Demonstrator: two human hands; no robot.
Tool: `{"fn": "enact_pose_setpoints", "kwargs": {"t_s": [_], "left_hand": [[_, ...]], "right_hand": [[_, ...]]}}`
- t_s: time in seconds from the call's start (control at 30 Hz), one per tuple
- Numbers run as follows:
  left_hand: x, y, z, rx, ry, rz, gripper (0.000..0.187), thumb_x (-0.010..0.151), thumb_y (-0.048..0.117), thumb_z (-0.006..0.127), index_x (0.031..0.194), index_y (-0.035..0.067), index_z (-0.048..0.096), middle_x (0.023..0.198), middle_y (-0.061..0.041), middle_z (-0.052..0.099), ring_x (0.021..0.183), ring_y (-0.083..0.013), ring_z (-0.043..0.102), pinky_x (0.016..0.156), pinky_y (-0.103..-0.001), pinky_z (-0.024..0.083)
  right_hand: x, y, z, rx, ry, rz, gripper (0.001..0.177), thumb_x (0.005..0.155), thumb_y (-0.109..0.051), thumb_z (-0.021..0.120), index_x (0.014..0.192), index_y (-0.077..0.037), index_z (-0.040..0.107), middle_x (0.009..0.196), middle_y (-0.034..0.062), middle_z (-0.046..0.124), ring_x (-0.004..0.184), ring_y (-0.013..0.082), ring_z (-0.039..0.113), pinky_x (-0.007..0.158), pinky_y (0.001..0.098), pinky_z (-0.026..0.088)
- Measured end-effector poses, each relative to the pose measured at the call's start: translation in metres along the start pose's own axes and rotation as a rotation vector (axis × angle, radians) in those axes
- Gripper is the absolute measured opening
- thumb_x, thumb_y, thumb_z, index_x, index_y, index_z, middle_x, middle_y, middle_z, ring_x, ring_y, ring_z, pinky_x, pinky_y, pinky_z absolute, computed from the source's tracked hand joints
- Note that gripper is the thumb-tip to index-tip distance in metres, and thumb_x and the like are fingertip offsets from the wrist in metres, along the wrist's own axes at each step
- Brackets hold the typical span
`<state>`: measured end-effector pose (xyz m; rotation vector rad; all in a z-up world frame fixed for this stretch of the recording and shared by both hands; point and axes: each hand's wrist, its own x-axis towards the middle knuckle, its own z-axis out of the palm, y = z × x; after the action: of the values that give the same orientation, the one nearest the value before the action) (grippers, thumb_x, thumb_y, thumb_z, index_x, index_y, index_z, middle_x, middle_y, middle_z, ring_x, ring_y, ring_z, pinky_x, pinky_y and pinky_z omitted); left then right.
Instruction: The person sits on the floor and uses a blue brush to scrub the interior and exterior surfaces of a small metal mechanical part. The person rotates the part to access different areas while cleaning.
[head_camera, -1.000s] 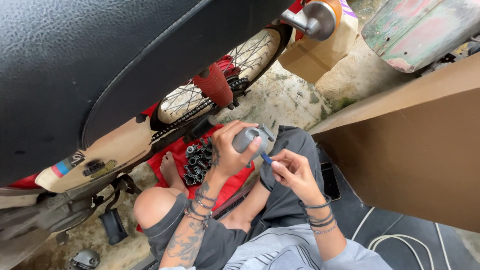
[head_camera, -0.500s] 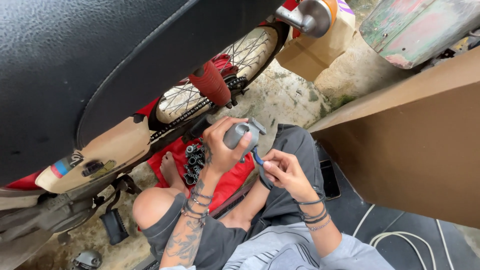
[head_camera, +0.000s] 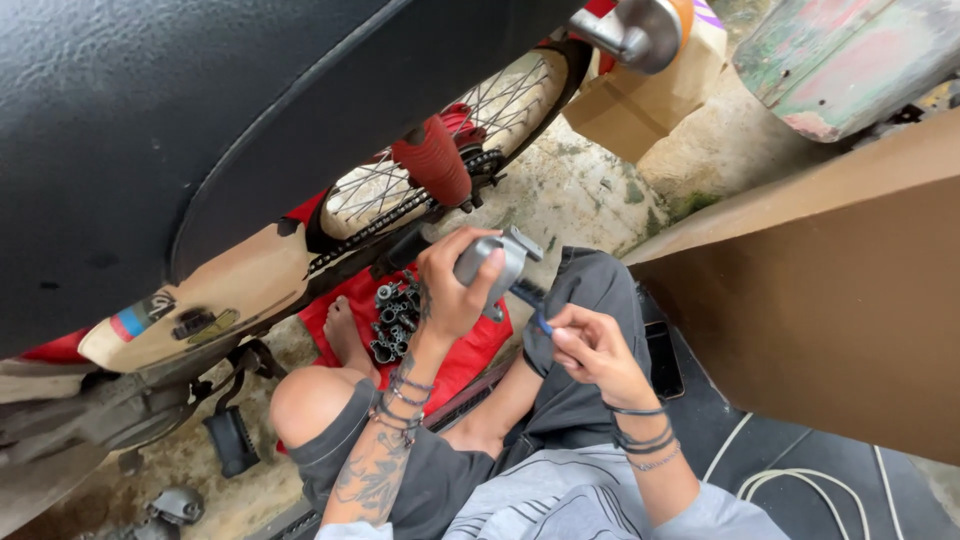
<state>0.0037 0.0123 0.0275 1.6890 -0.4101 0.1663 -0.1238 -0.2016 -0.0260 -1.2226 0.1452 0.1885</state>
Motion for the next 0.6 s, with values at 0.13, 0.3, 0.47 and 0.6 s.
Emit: {"fn": "enact_pose_setpoints", "kwargs": {"t_s": [0.13, 0.3, 0.47, 0.6], "left_hand": [[-0.01, -0.045, 0.01, -0.07, 0.097, -0.161, 0.031, 0.098, 0.037, 0.062, 0.098, 0.009, 0.075, 0.088, -0.012, 0.075, 0.092, -0.0266, 0.073, 0.082, -0.038, 0.054], [-0.023, -0.099, 0.044, -0.414, 0.197, -0.502, 0.027, 0.096, 0.037, 0.067, 0.092, 0.012, 0.076, 0.093, -0.008, 0.072, 0.096, -0.0138, 0.058, 0.093, -0.038, 0.049], [-0.016, -0.07, 0.039, -0.38, 0.169, -0.41, 0.03, 0.095, 0.037, 0.067, 0.095, 0.009, 0.076, 0.09, -0.006, 0.072, 0.093, -0.0115, 0.058, 0.089, -0.035, 0.05], [-0.007, -0.019, 0.009, -0.14, 0.144, -0.09, 0.031, 0.096, 0.038, 0.064, 0.097, 0.01, 0.077, 0.087, -0.009, 0.077, 0.09, -0.0235, 0.075, 0.081, -0.033, 0.055]], "right_hand": [[-0.011, -0.034, 0.0, -0.078, 0.153, -0.103, 0.012, 0.101, -0.006, 0.053, 0.108, -0.001, 0.062, 0.053, 0.0041, 0.046, 0.034, 0.0006, 0.037, 0.028, 0.0132, 0.028], [-0.001, -0.058, 0.02, -0.52, 0.352, -0.41, 0.021, 0.108, -0.013, 0.05, 0.116, 0.002, 0.064, 0.073, 0.0159, 0.061, 0.053, 0.0131, 0.052, 0.05, 0.0235, 0.043], [0.013, -0.017, 0.038, -0.449, 0.316, -0.477, 0.019, 0.103, -0.005, 0.055, 0.118, 0.004, 0.063, 0.08, 0.0123, 0.061, 0.05, 0.011, 0.053, 0.047, 0.0235, 0.046], [0.006, 0.002, 0.035, -0.426, 0.322, -0.425, 0.019, 0.104, -0.007, 0.055, 0.116, 0.004, 0.064, 0.081, 0.0091, 0.061, 0.052, 0.0061, 0.053, 0.046, 0.0222, 0.045]]}}
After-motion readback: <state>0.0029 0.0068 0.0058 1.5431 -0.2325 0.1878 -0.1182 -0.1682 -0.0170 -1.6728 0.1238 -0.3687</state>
